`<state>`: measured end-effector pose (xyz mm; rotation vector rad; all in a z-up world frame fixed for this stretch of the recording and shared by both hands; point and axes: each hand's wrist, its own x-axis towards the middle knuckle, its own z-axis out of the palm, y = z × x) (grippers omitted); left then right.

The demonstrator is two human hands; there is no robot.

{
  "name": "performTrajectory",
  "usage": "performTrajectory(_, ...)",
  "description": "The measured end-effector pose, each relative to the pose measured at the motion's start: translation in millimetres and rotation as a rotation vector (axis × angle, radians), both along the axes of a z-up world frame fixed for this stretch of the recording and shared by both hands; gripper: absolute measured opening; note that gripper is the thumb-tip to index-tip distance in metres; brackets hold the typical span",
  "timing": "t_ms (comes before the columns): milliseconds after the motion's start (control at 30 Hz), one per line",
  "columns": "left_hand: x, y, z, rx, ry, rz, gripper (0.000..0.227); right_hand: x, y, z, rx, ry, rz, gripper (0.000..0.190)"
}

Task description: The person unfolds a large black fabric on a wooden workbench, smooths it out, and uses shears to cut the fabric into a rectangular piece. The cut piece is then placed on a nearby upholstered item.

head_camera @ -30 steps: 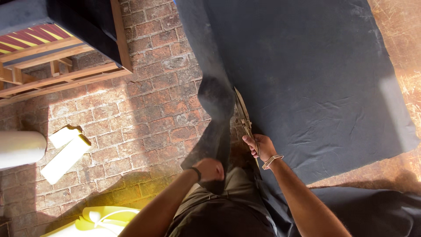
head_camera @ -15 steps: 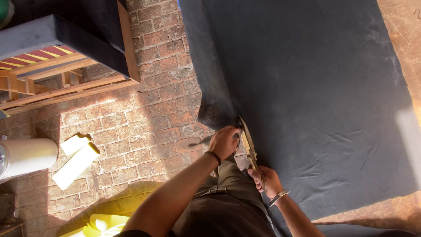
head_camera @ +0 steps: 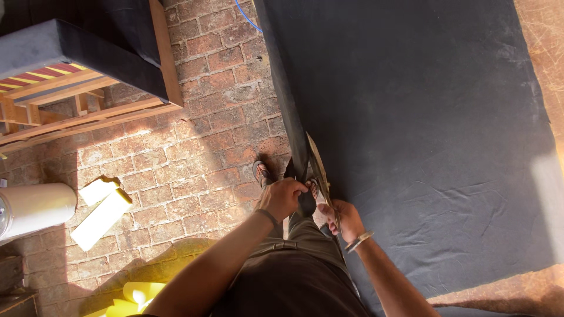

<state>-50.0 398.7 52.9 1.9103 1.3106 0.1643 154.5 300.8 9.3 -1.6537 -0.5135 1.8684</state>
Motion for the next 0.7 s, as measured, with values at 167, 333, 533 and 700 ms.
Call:
performTrajectory(167,-14.0,2.9,-1.6,-0.004,-0.001,-0.038,0.017,-8.2,47.3,8.4,0.001,-0.056,-0.008,0.046)
performTrajectory(333,-27.2,16.0,-8.0,-0.25,0.08,-0.039,0.019,-12.4,105.1,13.7,0.031,-0.124,0.024,0.047)
performTrajectory(533,-43.6,39.5,-4.3,-0.367,0.148,-0.123,0.021,-19.8,192.2,21.4,0.074,-0.18,0.047,0.045)
performTrajectory(700,-62.8,54.4,-1.1,-0.492,0.14,-0.222,0.03,-31.7,251.5,29.5,0.085,-0.234,0.037,0.047)
